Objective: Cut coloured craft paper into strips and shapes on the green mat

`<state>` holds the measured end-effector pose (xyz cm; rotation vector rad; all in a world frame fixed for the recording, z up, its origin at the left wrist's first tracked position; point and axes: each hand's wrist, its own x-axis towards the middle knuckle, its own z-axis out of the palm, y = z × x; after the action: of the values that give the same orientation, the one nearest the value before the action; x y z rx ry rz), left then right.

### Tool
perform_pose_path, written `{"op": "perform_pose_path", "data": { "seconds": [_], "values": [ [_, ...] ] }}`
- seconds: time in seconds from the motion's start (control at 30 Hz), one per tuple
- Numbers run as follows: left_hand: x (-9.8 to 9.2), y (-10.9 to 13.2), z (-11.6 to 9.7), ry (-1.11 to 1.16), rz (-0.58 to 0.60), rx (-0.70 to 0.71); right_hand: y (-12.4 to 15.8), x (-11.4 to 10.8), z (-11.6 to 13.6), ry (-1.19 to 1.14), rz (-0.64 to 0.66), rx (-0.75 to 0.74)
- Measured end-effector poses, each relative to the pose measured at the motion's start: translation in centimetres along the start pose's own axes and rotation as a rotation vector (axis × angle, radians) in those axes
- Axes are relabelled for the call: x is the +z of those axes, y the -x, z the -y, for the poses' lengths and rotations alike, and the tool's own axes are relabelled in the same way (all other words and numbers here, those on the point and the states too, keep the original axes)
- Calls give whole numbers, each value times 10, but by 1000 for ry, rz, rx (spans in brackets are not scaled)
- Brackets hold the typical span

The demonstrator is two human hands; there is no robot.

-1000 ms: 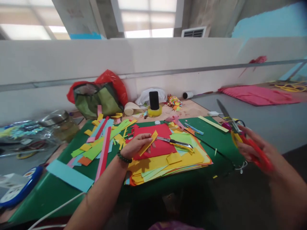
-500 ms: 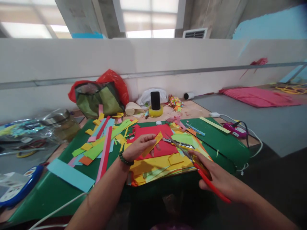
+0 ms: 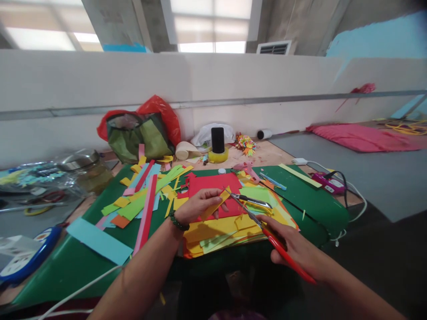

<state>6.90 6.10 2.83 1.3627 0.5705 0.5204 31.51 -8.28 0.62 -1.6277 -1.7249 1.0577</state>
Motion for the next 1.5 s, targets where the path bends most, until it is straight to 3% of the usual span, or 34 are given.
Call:
{"op": "perform_pose_path", "data": {
  "seconds": [0.33,0.63,0.97,1.07,1.2,1.3,1.4,1.5],
  "values": [
    [-2,-2,6,41,28,-14,-2,-6,20,48,8,-17],
    [-1,-2,6,34,40,-22,-3,-1,2,14,-7,-34],
    [-4,-3,9,34,55,-28,-6,5,4,-31,15,9],
    [-3,-3,10,41,57,-23,-7,6,0,-39,-37,-5],
    [-5,-4,10,89,-7,-20,-12,-21,-10,195,-344,-29],
    [-11,-7,9,195,-135,-6,-21,-62,-25,554,-565,144],
    [-19,-11,8,324,-337,27,-34,-101,-46,845,-523,369],
    [-28,-15,7,413,-492,59,-47,-120,-67,898,-468,471]
  ]
}}
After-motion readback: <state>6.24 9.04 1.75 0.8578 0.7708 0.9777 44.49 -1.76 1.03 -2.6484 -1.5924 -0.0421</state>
